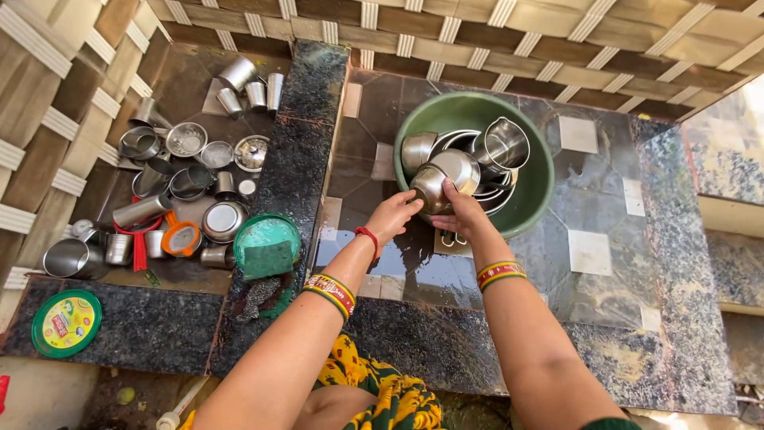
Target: Wash stainless steel cups and bowls under a faucet and place them in a green tub.
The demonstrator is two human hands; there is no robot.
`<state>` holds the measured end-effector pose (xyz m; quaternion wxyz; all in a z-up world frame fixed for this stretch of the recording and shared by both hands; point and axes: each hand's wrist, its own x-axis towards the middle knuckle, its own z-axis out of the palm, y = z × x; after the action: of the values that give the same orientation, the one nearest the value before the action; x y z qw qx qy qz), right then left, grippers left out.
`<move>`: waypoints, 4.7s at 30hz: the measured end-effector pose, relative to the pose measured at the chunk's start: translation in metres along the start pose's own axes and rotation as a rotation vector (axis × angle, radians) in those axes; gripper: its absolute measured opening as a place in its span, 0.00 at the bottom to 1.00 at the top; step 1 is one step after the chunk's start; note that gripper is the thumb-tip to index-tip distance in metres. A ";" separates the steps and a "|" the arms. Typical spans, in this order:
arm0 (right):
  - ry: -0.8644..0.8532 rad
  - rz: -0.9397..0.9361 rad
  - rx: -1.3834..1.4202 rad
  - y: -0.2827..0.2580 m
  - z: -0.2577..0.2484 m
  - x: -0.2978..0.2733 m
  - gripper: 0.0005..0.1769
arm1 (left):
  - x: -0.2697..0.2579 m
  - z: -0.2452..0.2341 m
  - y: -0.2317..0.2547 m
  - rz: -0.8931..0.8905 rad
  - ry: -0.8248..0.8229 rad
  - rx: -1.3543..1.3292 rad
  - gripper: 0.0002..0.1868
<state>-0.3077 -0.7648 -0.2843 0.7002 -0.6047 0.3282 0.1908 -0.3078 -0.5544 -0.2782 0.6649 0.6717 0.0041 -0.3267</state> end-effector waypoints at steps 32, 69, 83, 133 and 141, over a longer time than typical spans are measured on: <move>0.241 -0.439 0.090 0.055 0.182 0.029 0.14 | -0.159 -0.247 -0.049 0.016 0.380 -0.335 0.20; -0.415 -0.325 -0.241 -0.048 0.604 0.086 0.20 | -0.178 -0.559 -0.077 0.245 0.673 0.898 0.08; 0.214 -1.016 -1.366 -0.083 0.621 0.052 0.12 | 0.058 -0.543 -0.018 0.057 0.137 -1.123 0.27; -0.022 -0.492 -0.919 -0.064 0.632 0.088 0.31 | 0.041 -0.548 -0.026 0.263 0.089 -1.354 0.39; -0.404 -1.105 -1.834 -0.064 0.603 0.089 0.15 | 0.041 -0.567 -0.040 -0.289 0.119 -1.320 0.38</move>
<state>-0.0640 -0.2027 -0.2671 0.0129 -0.9185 -0.3772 0.1179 -0.0473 -0.0592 -0.3870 0.8840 0.1343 0.3291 -0.3037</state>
